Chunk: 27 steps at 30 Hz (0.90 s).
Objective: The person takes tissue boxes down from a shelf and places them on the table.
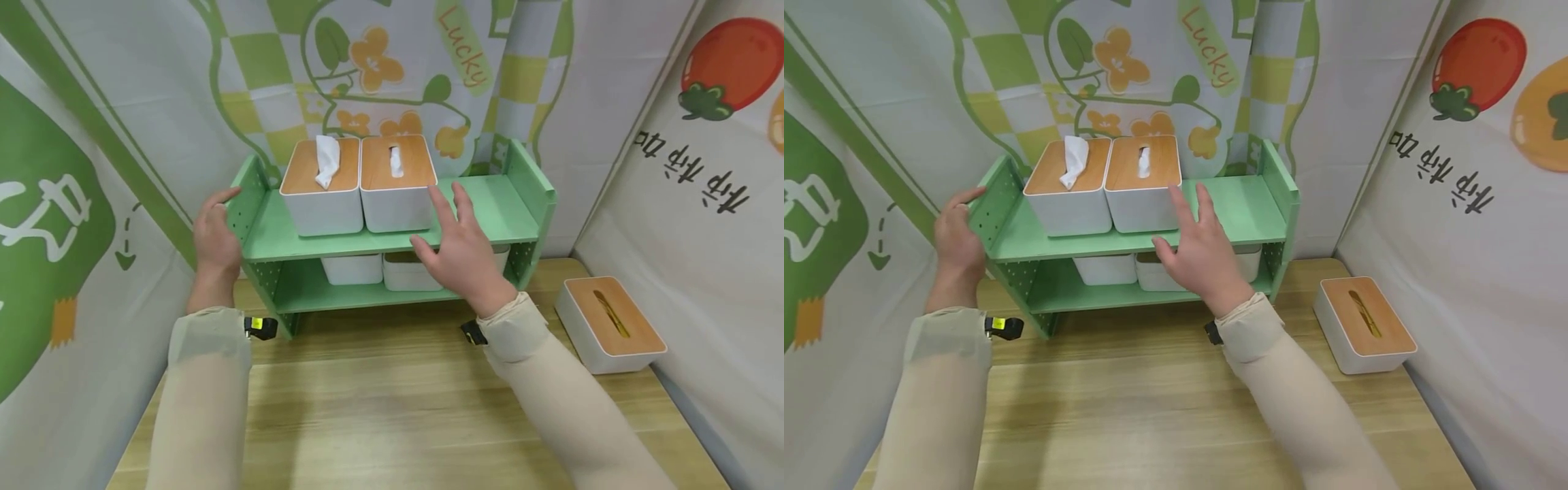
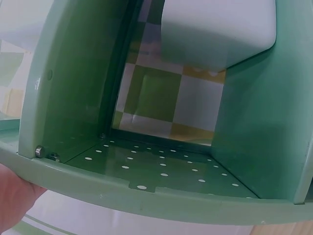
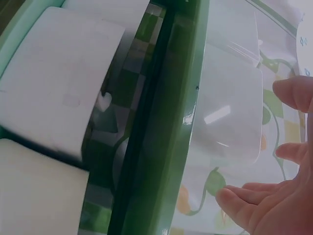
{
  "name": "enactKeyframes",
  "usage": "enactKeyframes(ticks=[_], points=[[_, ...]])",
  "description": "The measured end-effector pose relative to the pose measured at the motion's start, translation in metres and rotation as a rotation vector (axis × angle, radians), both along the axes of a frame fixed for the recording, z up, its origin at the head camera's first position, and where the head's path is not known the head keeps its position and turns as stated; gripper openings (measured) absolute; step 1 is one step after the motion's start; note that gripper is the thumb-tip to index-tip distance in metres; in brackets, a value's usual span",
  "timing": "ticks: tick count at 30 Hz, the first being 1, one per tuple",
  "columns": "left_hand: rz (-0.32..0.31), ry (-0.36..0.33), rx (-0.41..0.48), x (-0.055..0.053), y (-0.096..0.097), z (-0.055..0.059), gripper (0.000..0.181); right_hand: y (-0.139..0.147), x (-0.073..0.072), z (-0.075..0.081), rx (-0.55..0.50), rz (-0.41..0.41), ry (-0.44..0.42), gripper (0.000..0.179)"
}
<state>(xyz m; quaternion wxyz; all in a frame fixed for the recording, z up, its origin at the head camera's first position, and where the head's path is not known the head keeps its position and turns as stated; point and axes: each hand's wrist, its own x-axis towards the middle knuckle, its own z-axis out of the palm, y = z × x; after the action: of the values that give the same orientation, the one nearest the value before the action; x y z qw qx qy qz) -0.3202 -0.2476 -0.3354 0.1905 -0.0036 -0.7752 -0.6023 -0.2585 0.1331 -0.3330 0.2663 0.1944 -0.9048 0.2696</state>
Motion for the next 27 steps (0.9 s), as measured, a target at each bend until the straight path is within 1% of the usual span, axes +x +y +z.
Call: enactKeyframes(ticks=[2, 5, 7, 9, 11, 13, 18, 20, 23, 27], points=[[0.001, 0.007, -0.018, 0.001, -0.001, 0.0, 0.055, -0.003, -0.004, 0.004, 0.003, 0.001, -0.02, 0.079], [0.005, 0.005, -0.007, 0.001, -0.002, 0.0, 0.054, -0.007, -0.01, 0.01, 0.019, -0.014, -0.054, 0.075], [0.001, -0.006, 0.003, 0.001, -0.002, 0.002, 0.053, -0.01, -0.013, 0.013, 0.041, -0.032, -0.074, 0.072], [-0.007, -0.025, 0.033, 0.002, -0.001, 0.004, 0.052, -0.011, -0.016, 0.015, 0.06, -0.048, -0.093, 0.068], [-0.015, -0.04, 0.044, 0.002, -0.001, 0.006, 0.051, -0.012, -0.018, 0.016, 0.073, -0.06, -0.1, 0.066], [-0.015, -0.051, 0.036, 0.003, -0.001, 0.007, 0.051, -0.012, -0.02, 0.017, 0.076, -0.066, -0.099, 0.063], [0.001, -0.056, -0.038, 0.006, -0.002, 0.01, 0.052, -0.011, -0.019, 0.018, 0.083, -0.073, -0.093, 0.062], [0.004, -0.054, -0.04, 0.006, -0.002, 0.01, 0.052, -0.011, -0.018, 0.019, 0.086, -0.079, -0.086, 0.061], [-0.011, -0.065, -0.012, 0.006, -0.002, 0.012, 0.05, -0.011, -0.014, 0.022, 0.09, -0.096, -0.076, 0.058], [-0.047, -0.091, 0.087, 0.008, -0.003, 0.013, 0.047, -0.013, -0.01, 0.027, 0.088, -0.117, -0.069, 0.052]])
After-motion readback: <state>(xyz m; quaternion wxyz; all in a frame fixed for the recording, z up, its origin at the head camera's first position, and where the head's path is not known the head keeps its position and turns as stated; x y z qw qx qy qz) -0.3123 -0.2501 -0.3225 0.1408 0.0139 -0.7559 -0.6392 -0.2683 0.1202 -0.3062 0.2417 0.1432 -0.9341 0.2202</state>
